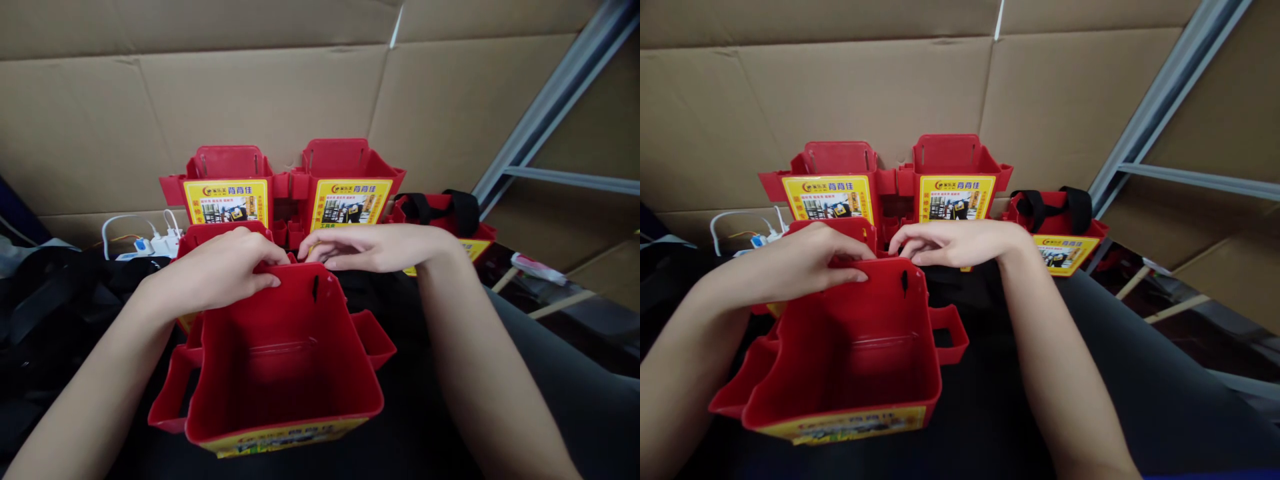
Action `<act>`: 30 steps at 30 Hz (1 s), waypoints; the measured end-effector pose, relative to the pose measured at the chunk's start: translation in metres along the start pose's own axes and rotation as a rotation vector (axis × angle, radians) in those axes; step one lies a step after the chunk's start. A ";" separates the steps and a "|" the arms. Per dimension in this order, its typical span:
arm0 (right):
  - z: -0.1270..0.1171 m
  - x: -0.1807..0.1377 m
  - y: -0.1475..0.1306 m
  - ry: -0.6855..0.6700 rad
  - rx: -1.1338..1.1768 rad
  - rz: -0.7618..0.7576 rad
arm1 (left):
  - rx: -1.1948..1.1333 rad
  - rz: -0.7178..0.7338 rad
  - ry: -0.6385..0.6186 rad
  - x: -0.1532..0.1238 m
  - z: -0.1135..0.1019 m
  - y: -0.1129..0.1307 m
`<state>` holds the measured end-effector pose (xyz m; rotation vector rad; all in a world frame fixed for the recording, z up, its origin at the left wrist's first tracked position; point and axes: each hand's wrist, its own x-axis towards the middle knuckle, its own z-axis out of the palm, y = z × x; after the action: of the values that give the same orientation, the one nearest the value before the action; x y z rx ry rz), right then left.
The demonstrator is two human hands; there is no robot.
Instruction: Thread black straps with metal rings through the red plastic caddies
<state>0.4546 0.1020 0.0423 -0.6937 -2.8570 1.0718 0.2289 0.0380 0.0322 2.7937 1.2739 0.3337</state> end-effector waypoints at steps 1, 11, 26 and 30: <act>0.000 -0.003 -0.003 -0.003 0.022 0.013 | 0.000 0.004 0.000 0.000 0.000 0.000; 0.014 0.001 -0.026 0.154 -0.242 -0.015 | 0.076 -0.044 0.016 0.000 0.001 0.003; 0.028 0.004 -0.036 0.276 -0.665 -0.079 | 0.016 -0.014 0.006 -0.001 0.000 0.002; 0.029 0.002 -0.043 0.331 -0.731 -0.146 | 0.048 -0.027 0.020 -0.004 -0.003 0.003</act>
<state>0.4312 0.0561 0.0473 -0.5802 -2.8842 -0.1370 0.2278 0.0329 0.0344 2.8171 1.3401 0.3348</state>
